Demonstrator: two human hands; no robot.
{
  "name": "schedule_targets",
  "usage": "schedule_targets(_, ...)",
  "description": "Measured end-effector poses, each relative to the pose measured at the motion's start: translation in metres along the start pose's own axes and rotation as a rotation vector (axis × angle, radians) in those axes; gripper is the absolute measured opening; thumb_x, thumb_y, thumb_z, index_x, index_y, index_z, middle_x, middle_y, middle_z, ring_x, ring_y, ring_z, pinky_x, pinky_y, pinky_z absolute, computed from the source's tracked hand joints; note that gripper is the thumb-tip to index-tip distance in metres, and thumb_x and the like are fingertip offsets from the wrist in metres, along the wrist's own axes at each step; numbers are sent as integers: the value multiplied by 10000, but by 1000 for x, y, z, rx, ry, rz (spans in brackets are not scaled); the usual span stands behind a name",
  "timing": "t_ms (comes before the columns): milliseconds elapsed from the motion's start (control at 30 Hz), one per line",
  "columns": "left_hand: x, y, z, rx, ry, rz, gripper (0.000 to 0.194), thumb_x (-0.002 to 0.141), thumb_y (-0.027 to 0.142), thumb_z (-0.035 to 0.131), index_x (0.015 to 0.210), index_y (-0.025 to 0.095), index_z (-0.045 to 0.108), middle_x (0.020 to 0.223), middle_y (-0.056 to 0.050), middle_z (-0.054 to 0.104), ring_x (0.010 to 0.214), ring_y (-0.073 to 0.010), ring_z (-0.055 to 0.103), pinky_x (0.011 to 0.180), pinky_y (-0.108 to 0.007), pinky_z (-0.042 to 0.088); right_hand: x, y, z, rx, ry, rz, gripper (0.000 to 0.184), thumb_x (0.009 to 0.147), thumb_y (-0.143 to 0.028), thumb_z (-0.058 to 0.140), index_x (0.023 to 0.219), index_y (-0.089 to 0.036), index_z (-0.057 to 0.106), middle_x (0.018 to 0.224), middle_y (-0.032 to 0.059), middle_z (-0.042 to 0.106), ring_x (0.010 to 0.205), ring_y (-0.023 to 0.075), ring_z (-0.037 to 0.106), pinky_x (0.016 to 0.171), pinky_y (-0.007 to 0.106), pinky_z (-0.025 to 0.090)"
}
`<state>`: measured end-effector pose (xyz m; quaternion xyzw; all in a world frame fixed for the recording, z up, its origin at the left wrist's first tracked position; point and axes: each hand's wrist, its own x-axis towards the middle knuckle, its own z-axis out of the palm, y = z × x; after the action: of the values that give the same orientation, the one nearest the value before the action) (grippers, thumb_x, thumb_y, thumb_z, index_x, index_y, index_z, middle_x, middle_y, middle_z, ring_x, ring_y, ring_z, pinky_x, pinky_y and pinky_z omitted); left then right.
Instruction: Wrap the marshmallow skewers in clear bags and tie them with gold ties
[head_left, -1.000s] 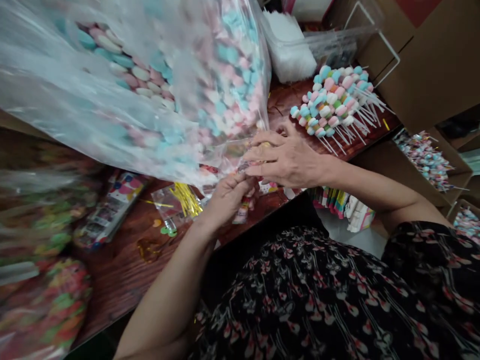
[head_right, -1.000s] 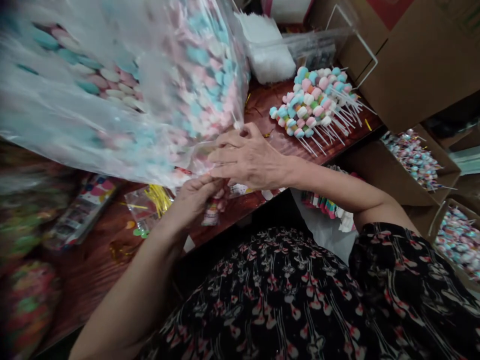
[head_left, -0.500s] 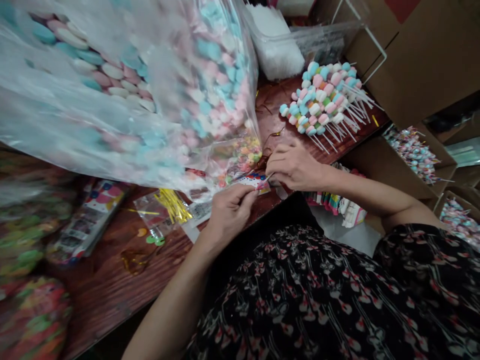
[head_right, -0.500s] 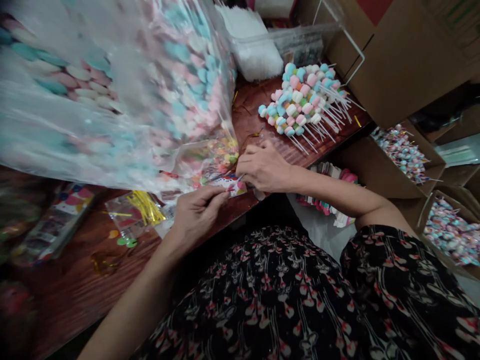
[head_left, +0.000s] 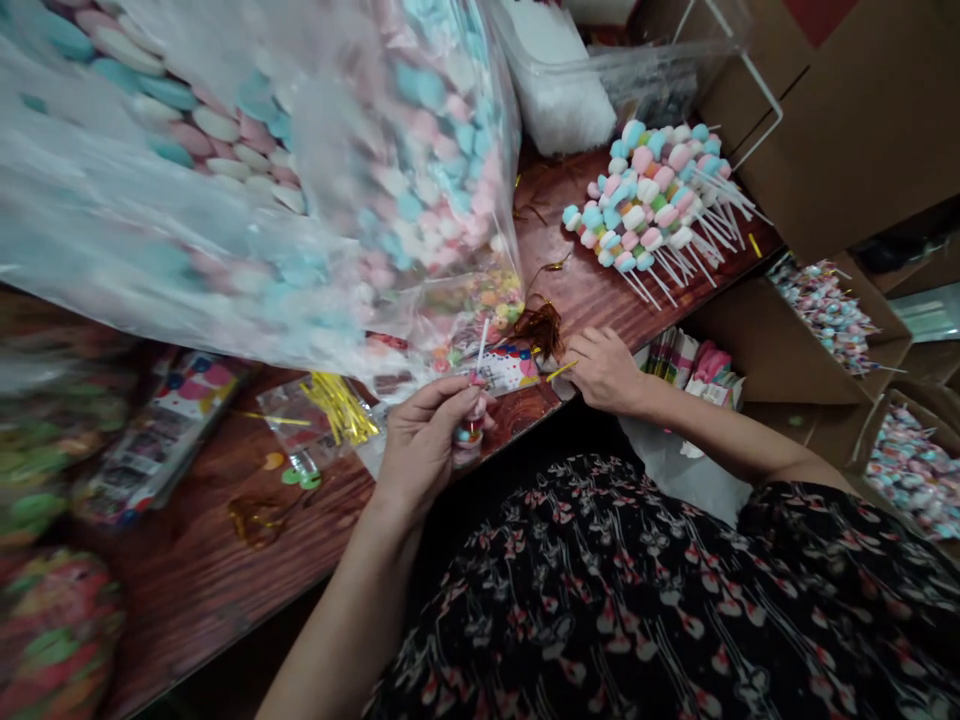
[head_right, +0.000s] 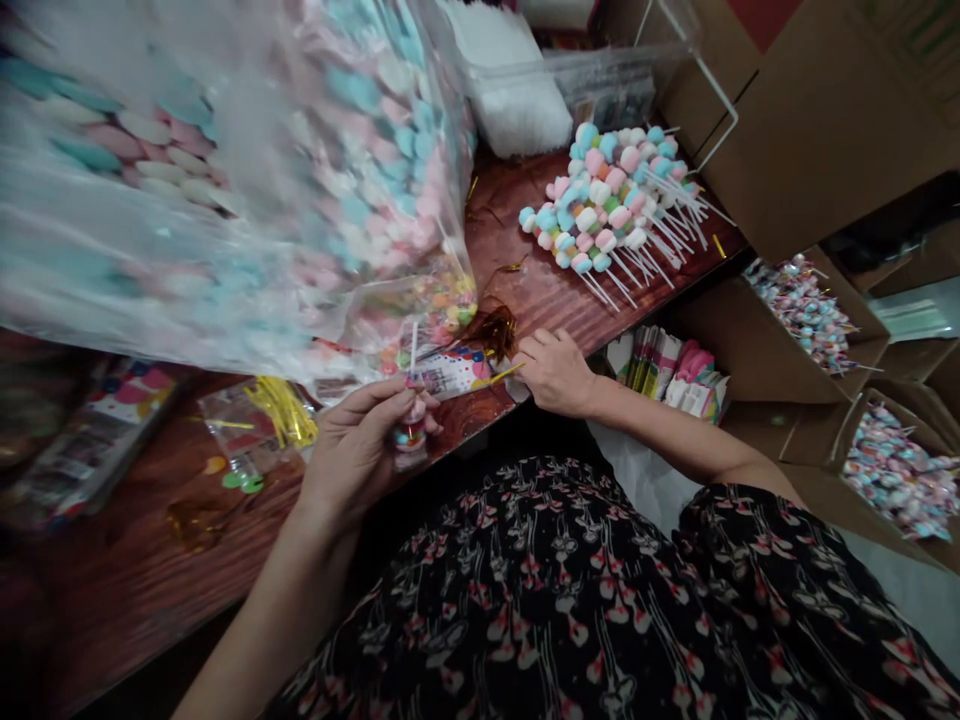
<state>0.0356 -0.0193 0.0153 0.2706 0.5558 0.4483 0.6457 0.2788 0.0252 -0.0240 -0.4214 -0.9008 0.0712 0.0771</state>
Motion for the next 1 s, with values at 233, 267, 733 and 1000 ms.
schedule_targets(233, 0, -3, -1, -84, 18, -1, 197, 680, 256, 766, 828, 174, 665, 661, 11, 672, 470, -102, 572, 446, -221, 471, 2, 6, -14, 118, 134, 112, 148, 929, -214, 455, 859, -171, 578, 906, 90, 589, 875, 226, 449, 759, 354, 318)
schedule_targets(267, 1, -3, -1, -99, 27, 1, 196, 678, 250, 768, 825, 175, 663, 647, 16, 666, 462, -99, 564, 449, -224, 473, 3, 9, -18, 182, 193, 133, 135, 928, -210, 450, 860, -176, 562, 940, 91, 586, 896, 224, 467, 780, 353, 341)
schedule_targets(733, 10, 15, 34, 58, -119, 227, 130, 699, 297, 770, 767, 191, 738, 876, -35, 674, 706, -129, 604, 593, -230, 525, 38, -40, -36, 694, 320, -31, 139, 859, -107, 436, 766, -194, 491, 698, -17, 523, 638, 108, 473, 619, 235, 364)
schedule_targets(1000, 14, 16, 21, -30, -120, 165, 116, 671, 261, 796, 720, 179, 731, 627, 19, 620, 540, -72, 520, 526, -184, 437, 44, -45, -37, 968, 291, 63, 49, 862, -158, 533, 898, -191, 536, 714, -44, 565, 609, 82, 514, 595, 204, 408)
